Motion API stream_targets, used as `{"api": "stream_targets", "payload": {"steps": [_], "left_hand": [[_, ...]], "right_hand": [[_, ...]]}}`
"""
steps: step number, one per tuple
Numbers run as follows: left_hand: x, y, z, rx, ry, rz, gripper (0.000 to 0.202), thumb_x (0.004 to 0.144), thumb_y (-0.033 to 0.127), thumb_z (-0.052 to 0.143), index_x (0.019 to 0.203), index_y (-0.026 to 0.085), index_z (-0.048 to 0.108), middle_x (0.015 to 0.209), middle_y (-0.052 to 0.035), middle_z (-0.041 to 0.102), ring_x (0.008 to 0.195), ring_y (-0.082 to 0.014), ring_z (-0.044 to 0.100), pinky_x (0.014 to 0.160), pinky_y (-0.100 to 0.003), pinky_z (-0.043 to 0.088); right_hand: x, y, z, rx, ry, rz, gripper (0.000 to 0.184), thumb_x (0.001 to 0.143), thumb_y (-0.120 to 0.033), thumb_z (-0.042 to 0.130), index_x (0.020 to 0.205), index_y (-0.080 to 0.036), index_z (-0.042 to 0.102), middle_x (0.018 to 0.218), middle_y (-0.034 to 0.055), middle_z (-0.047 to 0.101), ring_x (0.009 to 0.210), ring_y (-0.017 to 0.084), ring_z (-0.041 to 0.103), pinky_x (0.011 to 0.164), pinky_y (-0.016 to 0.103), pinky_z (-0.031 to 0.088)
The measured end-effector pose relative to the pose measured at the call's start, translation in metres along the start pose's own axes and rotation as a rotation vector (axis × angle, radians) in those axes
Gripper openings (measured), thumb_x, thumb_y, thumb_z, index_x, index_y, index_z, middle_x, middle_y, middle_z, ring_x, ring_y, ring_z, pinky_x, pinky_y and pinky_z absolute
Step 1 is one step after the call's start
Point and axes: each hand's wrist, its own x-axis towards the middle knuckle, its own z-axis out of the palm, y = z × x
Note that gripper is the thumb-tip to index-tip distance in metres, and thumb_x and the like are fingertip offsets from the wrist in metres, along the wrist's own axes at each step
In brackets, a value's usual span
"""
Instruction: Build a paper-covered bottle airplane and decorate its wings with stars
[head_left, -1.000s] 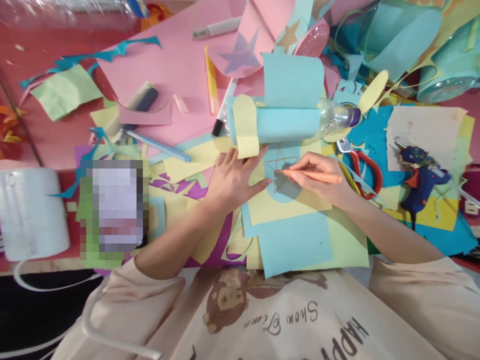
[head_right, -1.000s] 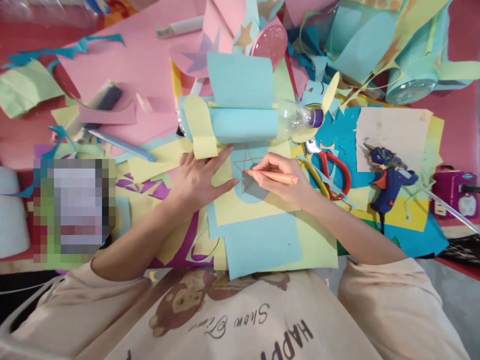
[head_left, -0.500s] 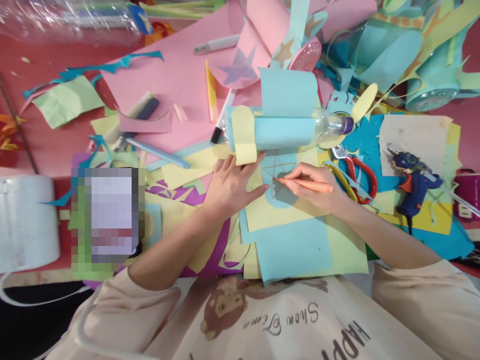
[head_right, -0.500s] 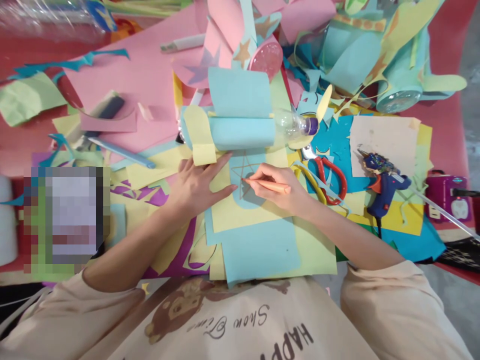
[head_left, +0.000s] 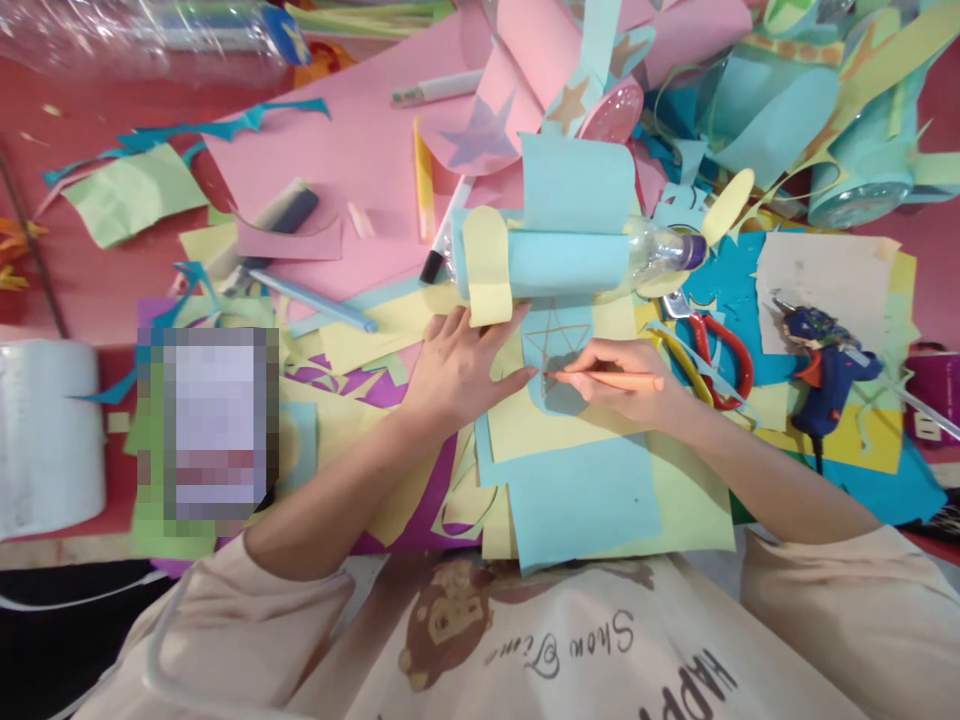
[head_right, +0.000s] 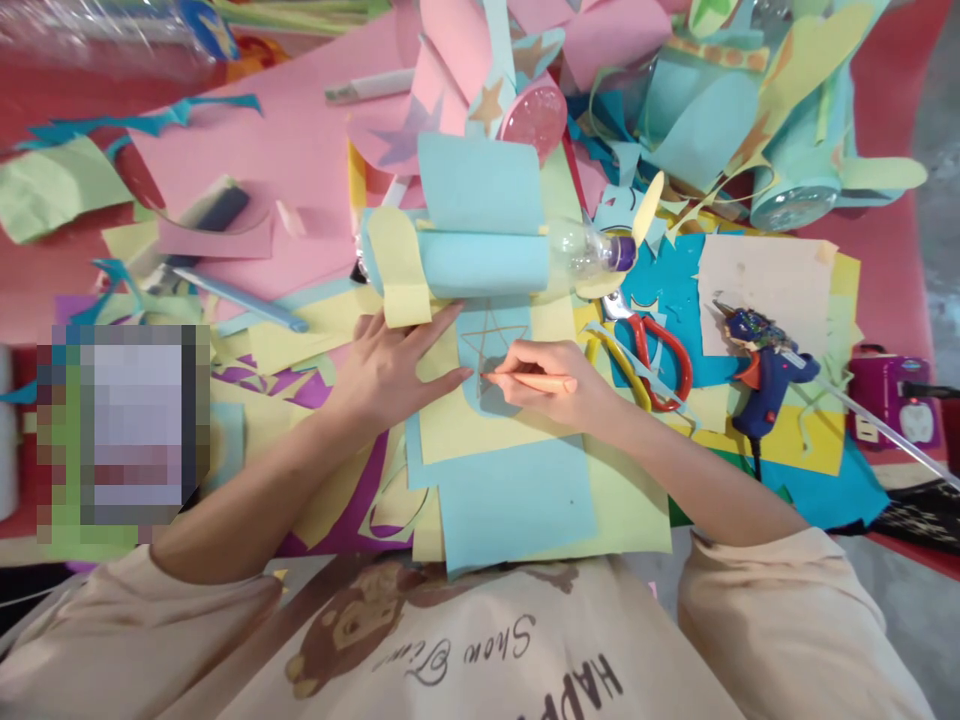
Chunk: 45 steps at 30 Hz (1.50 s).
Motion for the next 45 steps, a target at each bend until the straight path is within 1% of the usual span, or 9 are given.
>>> {"api": "stream_targets", "payload": {"steps": [9, 16, 20, 24, 28, 35, 39, 42, 45], "left_hand": [[-0.0009, -0.0012, 0.0023, -0.010, 0.034, 0.004, 0.064, 0.087, 0.048, 0.059, 0.145, 0.025, 0.045, 0.114, -0.0127, 0.068, 0.111, -0.0342, 0.055, 0.092, -0.046, 0.041], [-0.0003, -0.0018, 0.0019, 0.003, 0.028, 0.008, 0.063, 0.087, 0.048, 0.058, 0.145, 0.025, 0.045, 0.114, -0.0127, 0.068, 0.109, -0.0337, 0.055, 0.091, -0.045, 0.041], [-0.0004, -0.0019, 0.0022, 0.004, 0.031, 0.010, 0.063, 0.087, 0.048, 0.058, 0.144, 0.026, 0.045, 0.114, -0.0133, 0.067, 0.108, -0.0336, 0.056, 0.091, -0.045, 0.042], [-0.0001, -0.0009, 0.0013, 0.009, 0.029, 0.007, 0.063, 0.087, 0.048, 0.059, 0.144, 0.025, 0.046, 0.116, -0.0137, 0.066, 0.108, -0.0333, 0.056, 0.091, -0.044, 0.042], [0.0002, 0.0001, 0.0004, 0.009, 0.024, 0.004, 0.063, 0.087, 0.047, 0.059, 0.144, 0.025, 0.045, 0.114, -0.0134, 0.067, 0.108, -0.0330, 0.057, 0.091, -0.045, 0.042], [-0.0001, -0.0002, 0.0010, 0.014, 0.025, 0.004, 0.063, 0.087, 0.048, 0.058, 0.144, 0.026, 0.045, 0.111, -0.0117, 0.069, 0.109, -0.0326, 0.056, 0.091, -0.043, 0.041], [-0.0003, -0.0009, 0.0016, 0.005, 0.029, 0.003, 0.063, 0.087, 0.049, 0.058, 0.144, 0.026, 0.045, 0.110, -0.0109, 0.069, 0.109, -0.0325, 0.055, 0.092, -0.044, 0.041], [-0.0002, -0.0012, 0.0017, -0.001, 0.021, 0.003, 0.063, 0.086, 0.049, 0.059, 0.144, 0.026, 0.046, 0.110, -0.0114, 0.069, 0.109, -0.0332, 0.056, 0.092, -0.044, 0.041], [-0.0002, -0.0010, 0.0015, 0.007, 0.019, 0.005, 0.064, 0.087, 0.048, 0.059, 0.144, 0.025, 0.045, 0.113, -0.0124, 0.068, 0.109, -0.0338, 0.056, 0.091, -0.045, 0.041]], "right_hand": [[-0.0006, -0.0044, 0.0006, -0.100, -0.027, 0.019, 0.017, 0.081, -0.027, 0.062, 0.068, -0.017, 0.061, 0.062, -0.0013, 0.062, 0.053, 0.007, 0.051, 0.048, 0.020, 0.033], [-0.0022, 0.0020, -0.0009, -0.008, -0.047, 0.072, 0.018, 0.083, -0.032, 0.064, 0.072, -0.018, 0.063, 0.064, 0.0002, 0.064, 0.064, 0.012, 0.062, 0.055, 0.021, 0.043], [-0.0012, 0.0030, -0.0033, 0.046, 0.067, 0.058, 0.024, 0.085, -0.038, 0.064, 0.075, -0.017, 0.062, 0.064, -0.0014, 0.061, 0.056, 0.008, 0.051, 0.052, 0.021, 0.039], [-0.0001, 0.0035, -0.0024, -0.011, 0.054, 0.010, 0.022, 0.087, -0.037, 0.063, 0.082, -0.016, 0.065, 0.061, -0.0041, 0.056, 0.052, 0.006, 0.038, 0.048, 0.021, 0.030], [0.0002, 0.0010, -0.0015, -0.036, 0.032, -0.002, 0.021, 0.088, -0.036, 0.063, 0.083, -0.016, 0.066, 0.061, -0.0046, 0.054, 0.051, 0.005, 0.036, 0.048, 0.021, 0.029], [-0.0004, -0.0003, -0.0002, -0.041, -0.021, 0.014, 0.020, 0.083, -0.033, 0.065, 0.073, -0.016, 0.065, 0.065, -0.0005, 0.065, 0.055, 0.008, 0.051, 0.050, 0.020, 0.036], [-0.0016, 0.0025, -0.0009, -0.048, -0.059, 0.041, 0.016, 0.081, -0.031, 0.066, 0.074, -0.017, 0.067, 0.066, 0.0006, 0.068, 0.058, 0.010, 0.057, 0.051, 0.020, 0.039], [-0.0018, 0.0026, -0.0024, 0.004, 0.035, 0.071, 0.020, 0.083, -0.035, 0.066, 0.078, -0.016, 0.067, 0.069, 0.0014, 0.068, 0.060, 0.010, 0.057, 0.052, 0.020, 0.039], [-0.0008, 0.0023, -0.0031, -0.001, 0.122, 0.042, 0.023, 0.085, -0.038, 0.064, 0.081, -0.015, 0.066, 0.067, -0.0003, 0.065, 0.055, 0.007, 0.048, 0.049, 0.020, 0.034]]}}
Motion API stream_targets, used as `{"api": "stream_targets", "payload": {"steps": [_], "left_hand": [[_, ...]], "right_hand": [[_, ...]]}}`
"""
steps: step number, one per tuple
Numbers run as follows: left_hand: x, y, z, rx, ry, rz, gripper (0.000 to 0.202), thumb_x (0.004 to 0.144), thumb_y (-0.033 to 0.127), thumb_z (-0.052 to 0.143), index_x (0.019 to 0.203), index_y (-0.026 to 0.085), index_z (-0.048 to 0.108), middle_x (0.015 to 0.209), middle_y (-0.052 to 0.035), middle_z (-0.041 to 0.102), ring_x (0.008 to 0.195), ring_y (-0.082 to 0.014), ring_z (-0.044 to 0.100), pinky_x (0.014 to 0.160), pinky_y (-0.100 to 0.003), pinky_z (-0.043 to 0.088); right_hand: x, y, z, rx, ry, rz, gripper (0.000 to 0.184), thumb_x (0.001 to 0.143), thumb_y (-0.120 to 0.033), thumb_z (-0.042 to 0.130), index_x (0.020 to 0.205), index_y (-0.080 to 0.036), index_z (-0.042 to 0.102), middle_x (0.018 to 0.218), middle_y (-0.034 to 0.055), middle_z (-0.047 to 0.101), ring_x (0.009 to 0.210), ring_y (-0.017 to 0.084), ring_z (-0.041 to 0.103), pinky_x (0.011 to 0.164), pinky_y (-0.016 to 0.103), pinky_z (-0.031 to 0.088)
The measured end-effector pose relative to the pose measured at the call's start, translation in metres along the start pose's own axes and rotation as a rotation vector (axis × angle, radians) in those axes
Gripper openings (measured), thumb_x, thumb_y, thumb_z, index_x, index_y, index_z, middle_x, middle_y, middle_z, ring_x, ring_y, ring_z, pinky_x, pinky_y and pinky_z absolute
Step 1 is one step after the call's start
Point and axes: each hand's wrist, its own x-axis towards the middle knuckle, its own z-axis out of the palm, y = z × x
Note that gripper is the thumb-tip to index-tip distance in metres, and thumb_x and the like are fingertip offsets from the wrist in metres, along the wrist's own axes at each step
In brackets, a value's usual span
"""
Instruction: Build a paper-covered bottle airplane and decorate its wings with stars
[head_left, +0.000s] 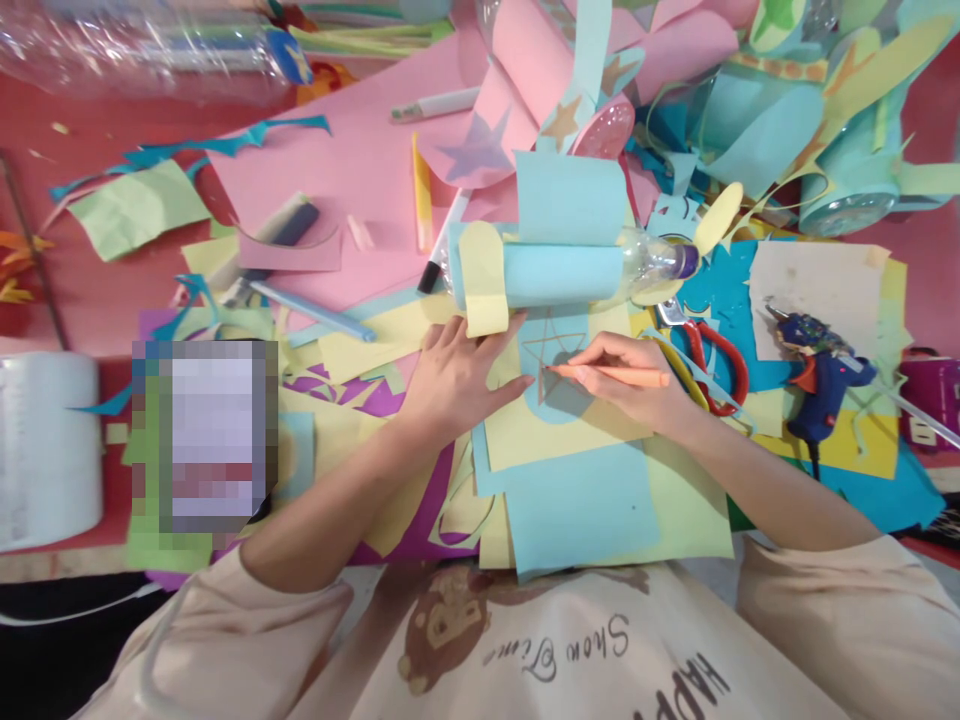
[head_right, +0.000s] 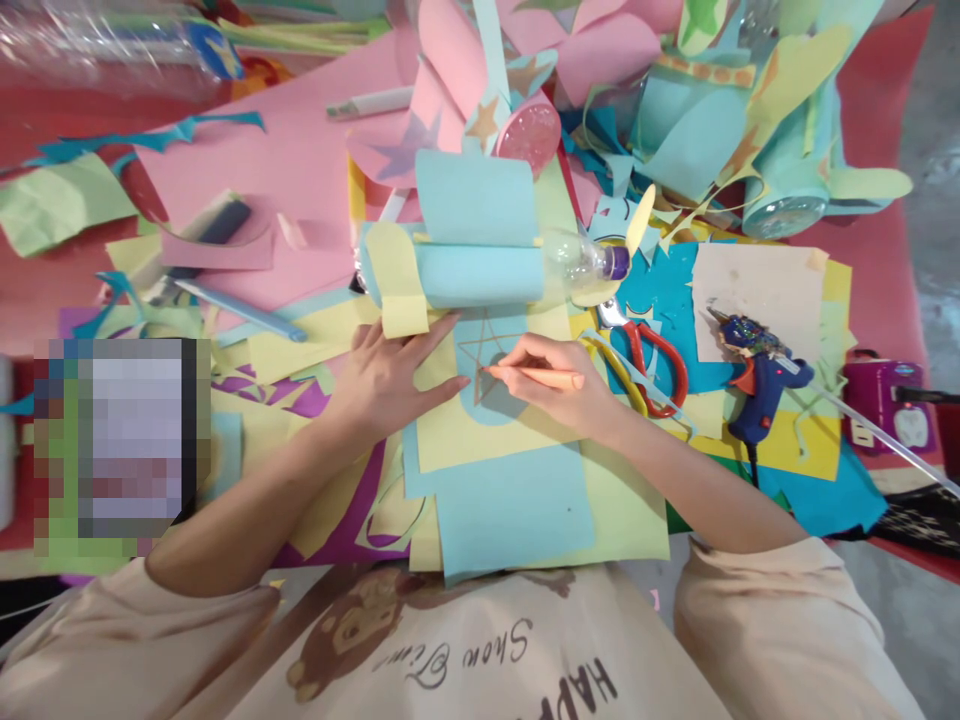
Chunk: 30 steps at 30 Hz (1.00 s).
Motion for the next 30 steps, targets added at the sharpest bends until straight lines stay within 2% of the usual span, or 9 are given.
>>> {"api": "stream_targets", "payload": {"steps": [4, 9, 16, 24, 30], "left_hand": [[0.0000, 0.0004, -0.0007, 0.004, -0.002, -0.002, 0.063, 0.087, 0.049, 0.057, 0.144, 0.026, 0.045, 0.114, -0.0120, 0.068, 0.110, -0.0332, 0.055, 0.091, -0.044, 0.041], [0.0000, 0.0003, -0.0009, -0.002, 0.002, -0.002, 0.064, 0.087, 0.049, 0.058, 0.145, 0.026, 0.044, 0.116, -0.0125, 0.067, 0.109, -0.0334, 0.055, 0.091, -0.043, 0.040], [0.0006, 0.0002, 0.0000, 0.000, -0.011, -0.006, 0.064, 0.087, 0.048, 0.059, 0.144, 0.025, 0.045, 0.119, -0.0119, 0.066, 0.110, -0.0333, 0.055, 0.092, -0.043, 0.040], [0.0002, -0.0004, 0.0011, 0.004, -0.017, -0.010, 0.064, 0.087, 0.049, 0.058, 0.145, 0.025, 0.045, 0.115, -0.0109, 0.068, 0.111, -0.0335, 0.055, 0.093, -0.044, 0.040], [0.0005, 0.0000, 0.0006, 0.008, -0.022, -0.013, 0.064, 0.087, 0.049, 0.059, 0.145, 0.026, 0.045, 0.117, -0.0107, 0.067, 0.112, -0.0337, 0.055, 0.093, -0.045, 0.041]], "right_hand": [[0.0016, -0.0008, 0.0003, -0.040, -0.012, -0.009, 0.024, 0.086, -0.039, 0.063, 0.083, -0.016, 0.066, 0.061, -0.0035, 0.058, 0.050, 0.006, 0.040, 0.047, 0.020, 0.030], [0.0021, -0.0024, 0.0008, -0.083, -0.013, -0.038, 0.022, 0.087, -0.036, 0.062, 0.082, -0.015, 0.066, 0.062, -0.0035, 0.058, 0.051, 0.006, 0.040, 0.048, 0.021, 0.030], [-0.0004, -0.0021, 0.0000, -0.076, -0.082, -0.057, 0.021, 0.086, -0.033, 0.063, 0.076, -0.015, 0.066, 0.061, -0.0033, 0.060, 0.050, 0.004, 0.042, 0.046, 0.019, 0.029], [-0.0014, -0.0051, 0.0013, -0.096, -0.123, -0.019, 0.017, 0.081, -0.027, 0.063, 0.068, -0.016, 0.063, 0.061, -0.0013, 0.064, 0.053, 0.007, 0.055, 0.048, 0.018, 0.035], [-0.0022, -0.0035, 0.0010, -0.083, -0.170, 0.019, 0.014, 0.080, -0.026, 0.064, 0.070, -0.017, 0.064, 0.066, 0.0005, 0.068, 0.069, 0.013, 0.070, 0.056, 0.019, 0.046]]}}
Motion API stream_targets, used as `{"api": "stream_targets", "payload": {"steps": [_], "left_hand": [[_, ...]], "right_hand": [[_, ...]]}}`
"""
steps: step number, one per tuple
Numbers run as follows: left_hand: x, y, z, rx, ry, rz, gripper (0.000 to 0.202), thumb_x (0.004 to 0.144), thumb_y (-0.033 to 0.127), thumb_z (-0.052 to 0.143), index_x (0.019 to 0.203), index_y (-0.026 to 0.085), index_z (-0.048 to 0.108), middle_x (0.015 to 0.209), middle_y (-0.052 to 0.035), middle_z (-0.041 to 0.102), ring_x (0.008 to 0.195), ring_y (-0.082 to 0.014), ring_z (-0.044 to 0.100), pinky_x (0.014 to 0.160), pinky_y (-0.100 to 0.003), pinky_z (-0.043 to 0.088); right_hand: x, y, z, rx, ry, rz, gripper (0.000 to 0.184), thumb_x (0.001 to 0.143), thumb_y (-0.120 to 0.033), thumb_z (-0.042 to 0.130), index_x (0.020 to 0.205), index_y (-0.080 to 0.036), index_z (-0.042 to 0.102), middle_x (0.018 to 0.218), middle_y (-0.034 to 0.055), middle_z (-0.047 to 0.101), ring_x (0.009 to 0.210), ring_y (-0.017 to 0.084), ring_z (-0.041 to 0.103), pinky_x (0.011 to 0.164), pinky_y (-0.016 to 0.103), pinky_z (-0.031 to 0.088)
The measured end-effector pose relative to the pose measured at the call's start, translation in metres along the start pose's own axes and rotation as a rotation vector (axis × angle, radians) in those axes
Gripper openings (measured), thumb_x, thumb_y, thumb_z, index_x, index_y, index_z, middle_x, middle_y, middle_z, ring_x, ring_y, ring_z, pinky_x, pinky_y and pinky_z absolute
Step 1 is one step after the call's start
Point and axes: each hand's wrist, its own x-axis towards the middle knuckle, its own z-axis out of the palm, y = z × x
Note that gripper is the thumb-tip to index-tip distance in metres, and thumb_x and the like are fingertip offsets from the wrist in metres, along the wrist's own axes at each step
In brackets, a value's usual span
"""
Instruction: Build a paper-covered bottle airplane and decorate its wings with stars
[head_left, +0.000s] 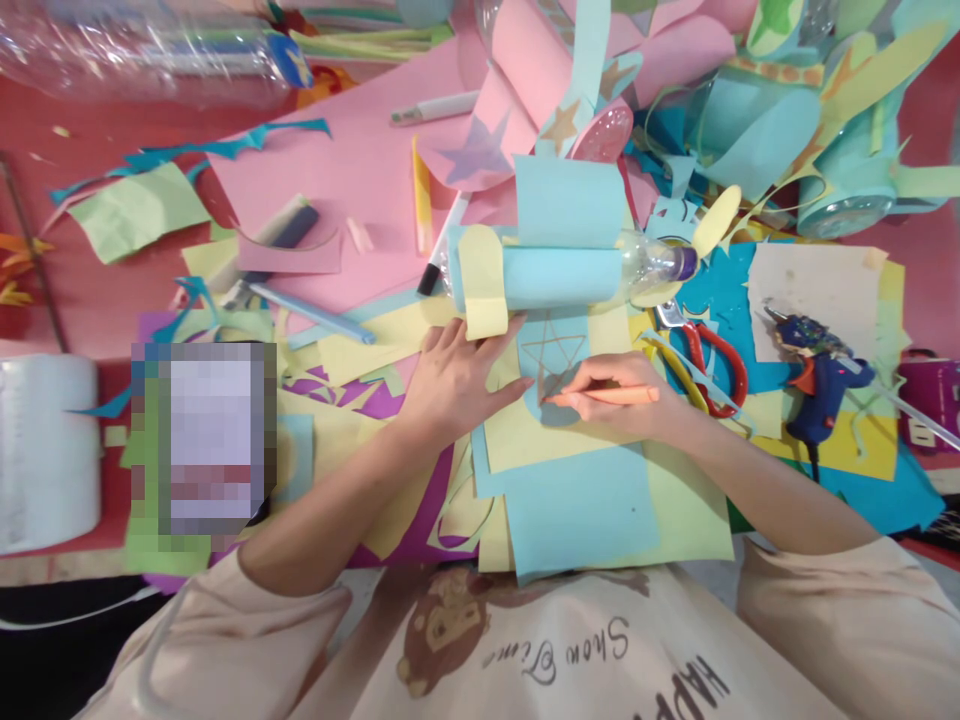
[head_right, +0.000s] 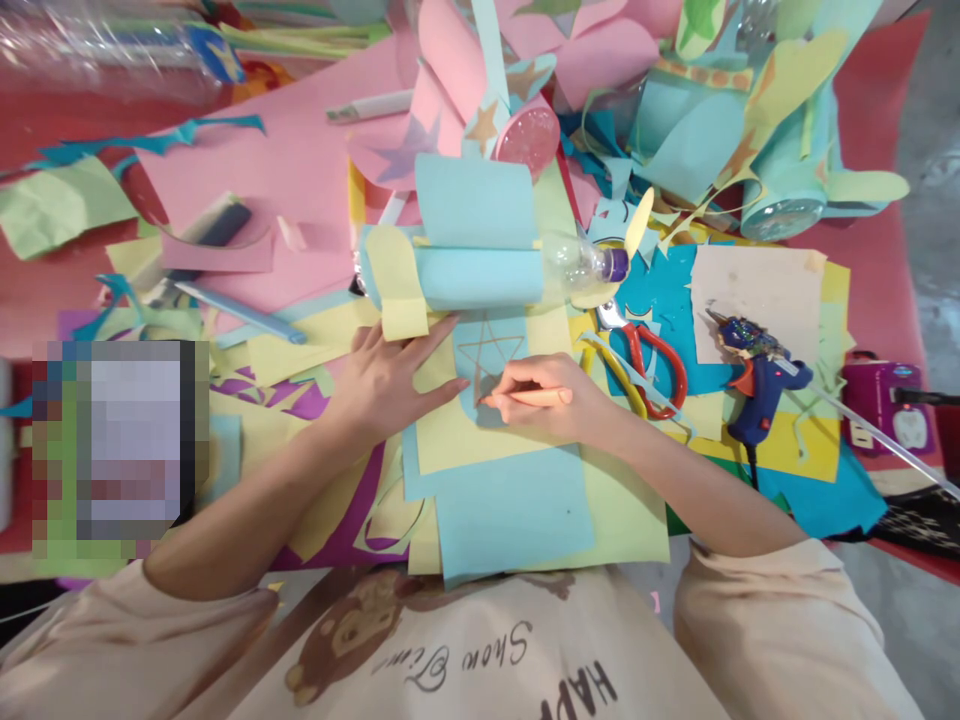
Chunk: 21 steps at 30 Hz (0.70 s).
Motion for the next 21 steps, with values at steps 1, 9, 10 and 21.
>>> {"api": "stream_targets", "payload": {"steps": [1, 9, 10, 21], "left_hand": [[0.0001, 0.0002, -0.0002, -0.003, -0.004, -0.003, 0.064, 0.087, 0.049, 0.059, 0.145, 0.026, 0.044, 0.117, -0.0106, 0.067, 0.112, -0.0337, 0.055, 0.093, -0.045, 0.041], [0.0001, 0.0009, -0.0009, -0.012, -0.014, -0.006, 0.064, 0.087, 0.048, 0.058, 0.146, 0.026, 0.044, 0.121, -0.0109, 0.066, 0.112, -0.0340, 0.055, 0.093, -0.045, 0.041], [0.0000, 0.0008, -0.0009, -0.012, -0.013, -0.005, 0.064, 0.087, 0.048, 0.058, 0.146, 0.026, 0.043, 0.121, -0.0108, 0.066, 0.112, -0.0338, 0.055, 0.094, -0.045, 0.041], [-0.0008, -0.0002, 0.0004, -0.016, 0.010, 0.008, 0.064, 0.087, 0.048, 0.058, 0.145, 0.026, 0.044, 0.115, -0.0119, 0.068, 0.111, -0.0340, 0.055, 0.092, -0.046, 0.041]], "right_hand": [[0.0000, 0.0000, 0.0000, 0.008, -0.002, 0.006, 0.014, 0.081, -0.026, 0.064, 0.070, -0.017, 0.064, 0.067, 0.0011, 0.069, 0.073, 0.015, 0.072, 0.056, 0.019, 0.047], [0.0003, -0.0001, -0.0016, 0.064, 0.064, 0.020, 0.020, 0.084, -0.031, 0.064, 0.070, -0.016, 0.062, 0.062, -0.0011, 0.064, 0.056, 0.008, 0.059, 0.047, 0.018, 0.037], [0.0006, 0.0004, -0.0018, 0.062, 0.100, 0.001, 0.021, 0.085, -0.032, 0.064, 0.071, -0.016, 0.063, 0.060, -0.0024, 0.062, 0.053, 0.006, 0.054, 0.046, 0.018, 0.034], [0.0031, -0.0003, -0.0004, -0.043, 0.180, -0.071, 0.021, 0.087, -0.034, 0.061, 0.080, -0.014, 0.065, 0.059, -0.0040, 0.058, 0.049, 0.004, 0.038, 0.046, 0.020, 0.027]]}}
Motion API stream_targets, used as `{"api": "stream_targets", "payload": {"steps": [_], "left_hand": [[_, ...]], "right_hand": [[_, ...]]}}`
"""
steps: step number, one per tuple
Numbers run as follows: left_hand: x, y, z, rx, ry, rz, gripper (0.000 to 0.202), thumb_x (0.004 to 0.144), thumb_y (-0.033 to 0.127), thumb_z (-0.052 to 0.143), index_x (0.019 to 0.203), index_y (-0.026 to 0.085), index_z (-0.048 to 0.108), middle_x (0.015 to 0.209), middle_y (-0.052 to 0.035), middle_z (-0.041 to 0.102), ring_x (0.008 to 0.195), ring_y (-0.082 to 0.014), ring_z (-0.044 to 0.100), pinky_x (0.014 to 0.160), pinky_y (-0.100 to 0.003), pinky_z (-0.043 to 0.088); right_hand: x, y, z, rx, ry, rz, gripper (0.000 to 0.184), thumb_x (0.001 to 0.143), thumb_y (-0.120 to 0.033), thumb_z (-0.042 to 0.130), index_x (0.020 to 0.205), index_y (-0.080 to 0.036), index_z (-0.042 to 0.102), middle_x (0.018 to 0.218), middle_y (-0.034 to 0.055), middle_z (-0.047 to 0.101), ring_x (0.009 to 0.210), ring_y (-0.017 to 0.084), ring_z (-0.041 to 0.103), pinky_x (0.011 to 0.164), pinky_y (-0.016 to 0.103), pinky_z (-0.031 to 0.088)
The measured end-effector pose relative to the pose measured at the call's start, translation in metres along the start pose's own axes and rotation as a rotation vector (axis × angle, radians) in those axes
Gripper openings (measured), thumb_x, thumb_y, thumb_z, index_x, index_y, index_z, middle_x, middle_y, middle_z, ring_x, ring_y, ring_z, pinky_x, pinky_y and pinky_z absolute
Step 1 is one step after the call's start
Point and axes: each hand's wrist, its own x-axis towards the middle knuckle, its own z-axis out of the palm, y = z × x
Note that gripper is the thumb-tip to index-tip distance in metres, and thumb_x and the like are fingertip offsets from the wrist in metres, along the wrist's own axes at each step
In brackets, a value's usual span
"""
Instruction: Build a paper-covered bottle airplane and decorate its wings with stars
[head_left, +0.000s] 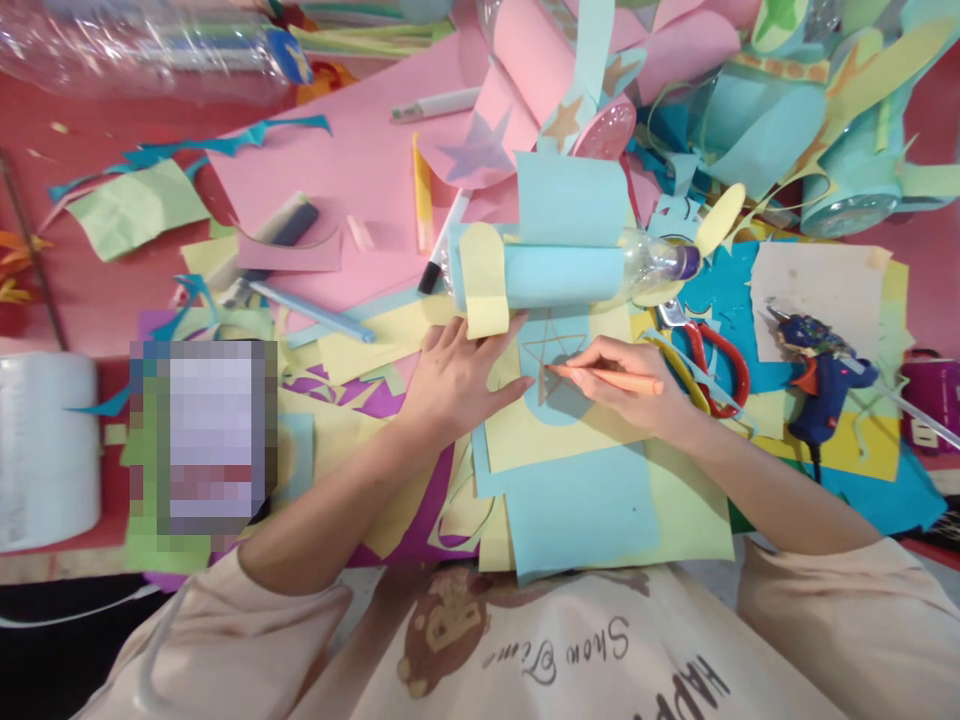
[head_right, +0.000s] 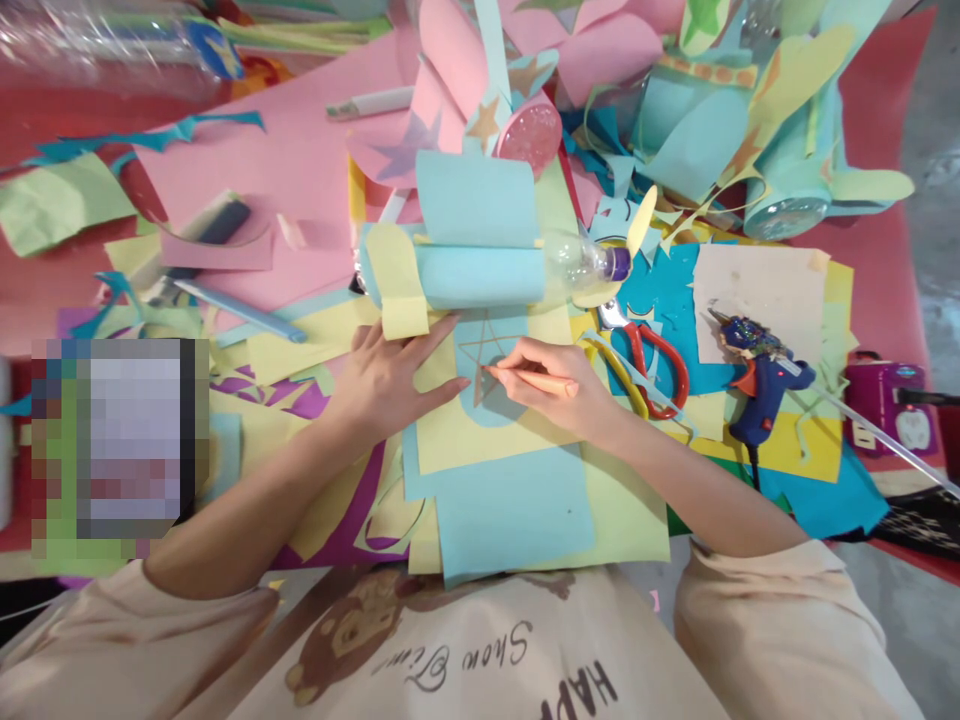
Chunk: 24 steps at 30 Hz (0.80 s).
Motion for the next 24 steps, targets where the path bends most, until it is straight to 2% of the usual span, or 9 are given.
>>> {"api": "stream_targets", "payload": {"steps": [9, 14, 18, 24], "left_hand": [[0.0004, 0.0004, -0.0012, 0.013, -0.011, -0.006, 0.063, 0.087, 0.048, 0.057, 0.145, 0.026, 0.044, 0.112, -0.0108, 0.069, 0.112, -0.0333, 0.055, 0.093, -0.045, 0.041], [0.0008, 0.0007, -0.0014, 0.003, -0.016, -0.007, 0.063, 0.087, 0.048, 0.057, 0.145, 0.026, 0.044, 0.115, -0.0117, 0.068, 0.112, -0.0342, 0.055, 0.093, -0.047, 0.041], [0.0004, 0.0004, -0.0018, -0.009, -0.020, -0.011, 0.064, 0.087, 0.048, 0.057, 0.146, 0.027, 0.043, 0.114, -0.0110, 0.068, 0.112, -0.0339, 0.055, 0.094, -0.047, 0.041], [0.0004, 0.0010, -0.0022, 0.000, -0.022, -0.016, 0.064, 0.087, 0.049, 0.057, 0.146, 0.026, 0.043, 0.118, -0.0112, 0.068, 0.114, -0.0344, 0.054, 0.095, -0.046, 0.041]], "right_hand": [[-0.0010, -0.0006, -0.0003, 0.026, -0.084, 0.017, 0.024, 0.086, -0.034, 0.061, 0.070, -0.016, 0.060, 0.059, -0.0032, 0.059, 0.050, 0.006, 0.048, 0.046, 0.020, 0.030], [-0.0016, -0.0038, -0.0009, 0.024, -0.133, 0.066, 0.021, 0.082, -0.029, 0.063, 0.065, -0.017, 0.059, 0.059, -0.0020, 0.060, 0.053, 0.008, 0.055, 0.048, 0.019, 0.033], [-0.0024, -0.0039, -0.0019, 0.029, -0.135, 0.088, 0.019, 0.081, -0.026, 0.064, 0.065, -0.017, 0.060, 0.055, -0.0037, 0.057, 0.051, 0.007, 0.054, 0.047, 0.018, 0.032], [-0.0030, -0.0014, -0.0019, 0.074, -0.140, 0.100, 0.020, 0.083, -0.031, 0.064, 0.069, -0.017, 0.062, 0.061, -0.0011, 0.065, 0.058, 0.010, 0.062, 0.047, 0.018, 0.035]]}}
